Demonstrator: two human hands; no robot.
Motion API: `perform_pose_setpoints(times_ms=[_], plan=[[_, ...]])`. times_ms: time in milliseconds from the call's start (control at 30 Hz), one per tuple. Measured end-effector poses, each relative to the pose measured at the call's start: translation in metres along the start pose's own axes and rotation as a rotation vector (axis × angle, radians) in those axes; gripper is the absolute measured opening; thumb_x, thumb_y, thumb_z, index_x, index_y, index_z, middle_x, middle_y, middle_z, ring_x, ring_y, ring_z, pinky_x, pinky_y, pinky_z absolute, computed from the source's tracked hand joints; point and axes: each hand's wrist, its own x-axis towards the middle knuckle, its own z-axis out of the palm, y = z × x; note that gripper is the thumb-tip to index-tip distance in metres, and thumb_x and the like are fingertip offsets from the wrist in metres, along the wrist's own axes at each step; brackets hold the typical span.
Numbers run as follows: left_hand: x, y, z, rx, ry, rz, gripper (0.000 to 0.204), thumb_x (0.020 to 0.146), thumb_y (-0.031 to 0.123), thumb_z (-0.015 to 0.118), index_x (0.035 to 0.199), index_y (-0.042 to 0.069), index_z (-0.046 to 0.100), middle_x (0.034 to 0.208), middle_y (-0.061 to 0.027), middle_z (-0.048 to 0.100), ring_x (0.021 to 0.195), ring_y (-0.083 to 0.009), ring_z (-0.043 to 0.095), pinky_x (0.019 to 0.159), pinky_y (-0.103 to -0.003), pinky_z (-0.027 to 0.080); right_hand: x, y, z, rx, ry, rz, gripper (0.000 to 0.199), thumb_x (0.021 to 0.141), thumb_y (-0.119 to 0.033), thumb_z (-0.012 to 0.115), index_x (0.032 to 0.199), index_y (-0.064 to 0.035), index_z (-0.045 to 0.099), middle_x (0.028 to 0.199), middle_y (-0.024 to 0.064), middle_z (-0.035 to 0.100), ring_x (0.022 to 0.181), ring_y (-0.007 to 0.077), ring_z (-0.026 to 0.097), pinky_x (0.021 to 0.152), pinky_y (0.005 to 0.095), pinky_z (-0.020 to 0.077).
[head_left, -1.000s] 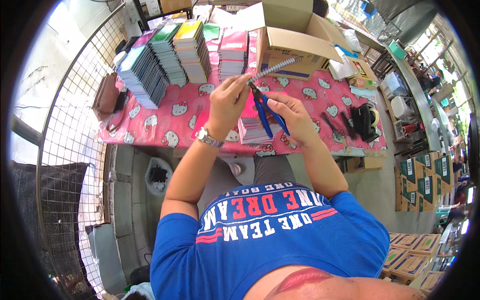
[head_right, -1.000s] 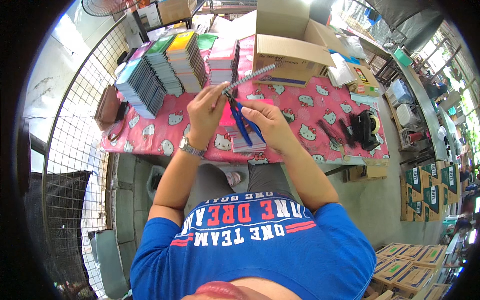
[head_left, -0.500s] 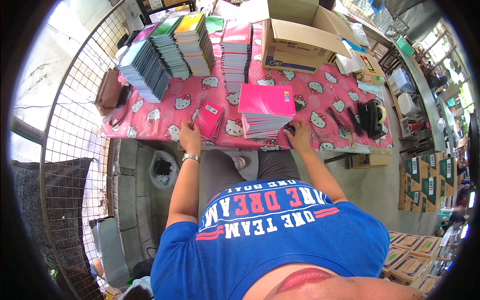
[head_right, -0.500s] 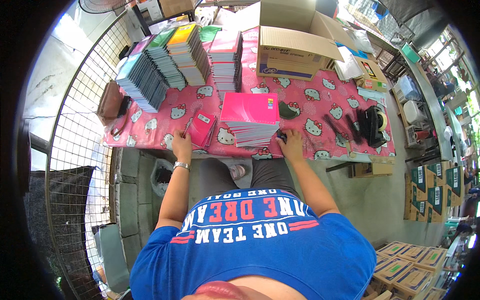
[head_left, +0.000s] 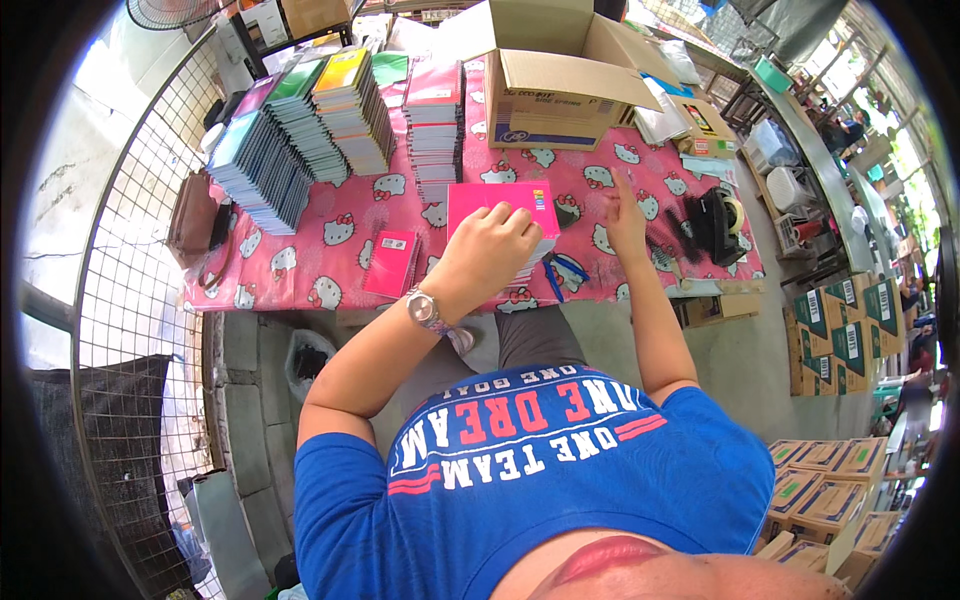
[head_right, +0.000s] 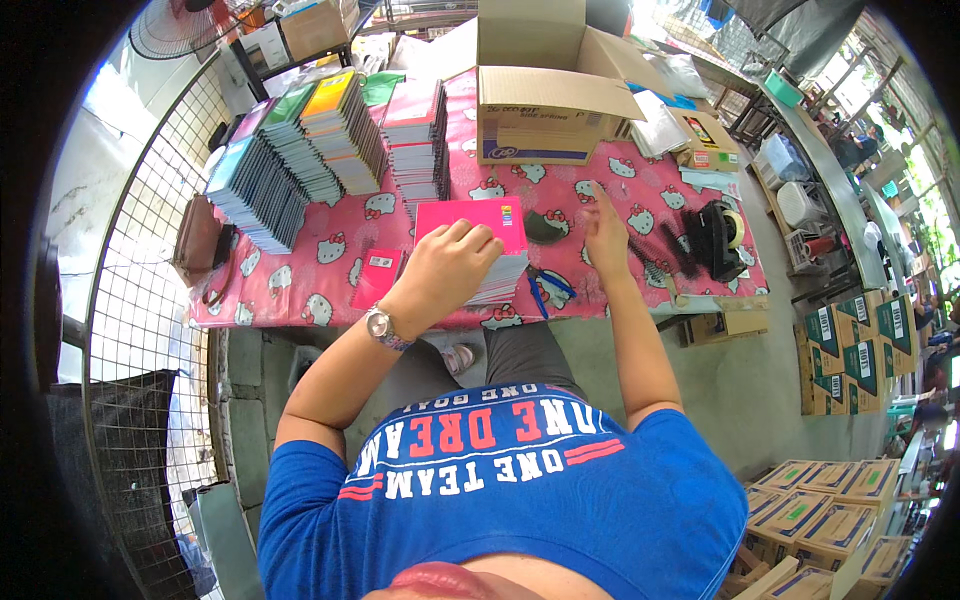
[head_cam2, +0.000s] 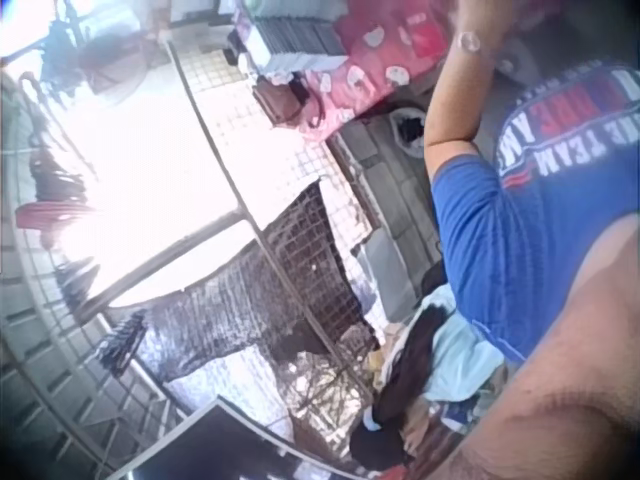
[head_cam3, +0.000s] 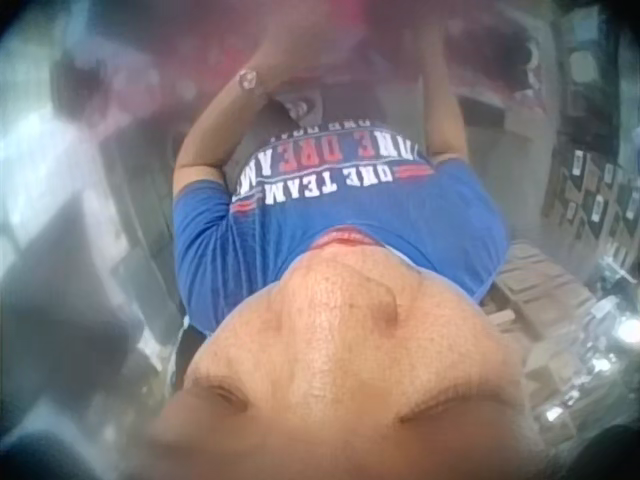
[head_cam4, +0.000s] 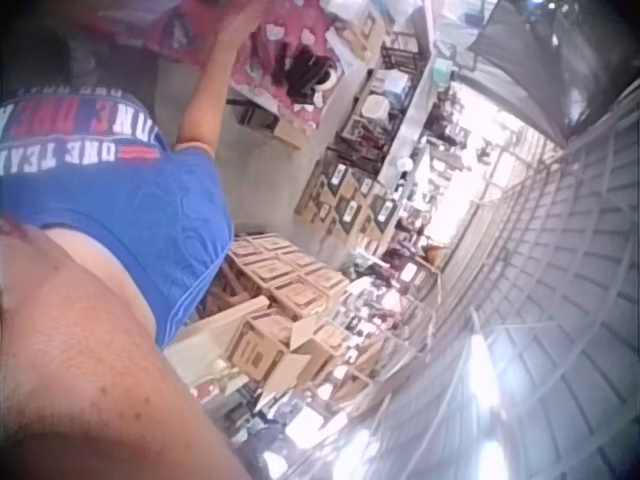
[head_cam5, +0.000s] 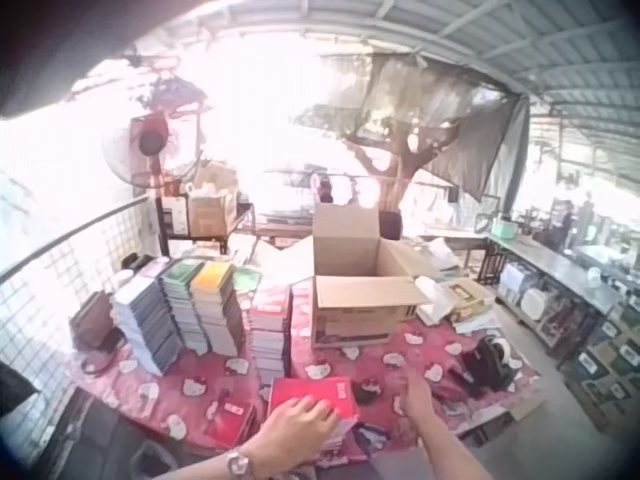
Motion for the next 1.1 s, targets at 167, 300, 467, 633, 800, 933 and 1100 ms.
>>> perform_pose_setpoints(times_ms=[167, 300, 467, 633, 800, 933, 1100], plan=[[0.033, -0.024, -0.035, -0.237, -0.051, -0.063, 0.011, 0.086, 0.013, 0.060, 0.094, 0.008, 0.067, 0.092, -0.0094, 0.065, 0.086, -0.0285, 0.065, 0.074, -0.041, 0.055, 0.016, -0.089, -0.048, 0.665, -0.205, -0.069, 0.031, 0.090, -0.001, 0.067, 0.120, -0.0011, 0.063, 0.101, 0.0067, 0.067, 0.083, 0.0092, 0.064, 0.073, 0.0244, 0.0527], [0.045, -0.037, -0.025, -0.227, 0.115, -0.104, 0.016, 0.087, 0.014, 0.060, 0.100, 0.006, 0.058, 0.089, -0.0141, 0.064, 0.089, -0.0314, 0.063, 0.083, -0.045, 0.048, 0.030, -0.128, -0.057, 0.667, -0.184, -0.121, 0.024, 0.084, -0.001, 0.072, 0.108, -0.0038, 0.070, 0.097, 0.0082, 0.069, 0.087, 0.0149, 0.066, 0.077, 0.0283, 0.0528], [0.043, -0.027, -0.018, -0.237, 0.139, -0.163, 0.020, 0.090, 0.020, 0.061, 0.102, 0.006, 0.055, 0.088, -0.0137, 0.065, 0.090, -0.0314, 0.063, 0.086, -0.043, 0.043, 0.039, -0.139, -0.065, 0.499, -0.090, -0.220, 0.021, 0.083, 0.001, 0.069, 0.103, -0.0033, 0.072, 0.095, 0.0082, 0.066, 0.086, 0.0178, 0.066, 0.076, 0.0298, 0.0535], [0.050, -0.038, -0.013, -0.268, 0.134, -0.147, 0.020, 0.093, 0.025, 0.062, 0.101, 0.007, 0.056, 0.086, -0.0122, 0.067, 0.089, -0.0296, 0.064, 0.086, -0.042, 0.043, 0.040, -0.132, -0.062, 0.582, -0.223, -0.204, 0.020, 0.087, 0.002, 0.065, 0.105, -0.0035, 0.072, 0.095, 0.0077, 0.065, 0.085, 0.0161, 0.065, 0.074, 0.0280, 0.0530], [0.061, -0.045, -0.012, -0.340, 0.060, -0.116, 0.019, 0.094, 0.025, 0.061, 0.101, 0.008, 0.056, 0.086, -0.0120, 0.068, 0.089, -0.0293, 0.065, 0.085, -0.041, 0.042, 0.040, -0.126, -0.058, 0.555, -0.192, -0.225, 0.021, 0.090, 0.002, 0.063, 0.108, -0.0038, 0.072, 0.095, 0.0068, 0.065, 0.083, 0.0138, 0.063, 0.072, 0.0257, 0.0512], [0.063, -0.042, -0.012, -0.328, 0.035, -0.110, 0.020, 0.094, 0.026, 0.061, 0.100, 0.008, 0.056, 0.087, -0.0124, 0.069, 0.089, -0.0296, 0.065, 0.086, -0.041, 0.042, 0.038, -0.117, -0.056, 0.655, -0.249, -0.067, 0.023, 0.091, 0.001, 0.063, 0.112, -0.0049, 0.072, 0.093, 0.0060, 0.063, 0.081, 0.0141, 0.061, 0.070, 0.0256, 0.0497], [0.058, -0.029, -0.016, -0.309, 0.066, -0.112, 0.020, 0.094, 0.025, 0.062, 0.101, 0.008, 0.055, 0.087, -0.0126, 0.069, 0.089, -0.0296, 0.065, 0.086, -0.042, 0.042, 0.041, -0.127, -0.074, 0.466, -0.325, -0.304, 0.028, 0.092, -0.003, 0.064, 0.119, -0.0071, 0.070, 0.088, 0.0047, 0.060, 0.080, 0.0136, 0.057, 0.069, 0.0242, 0.0479]])
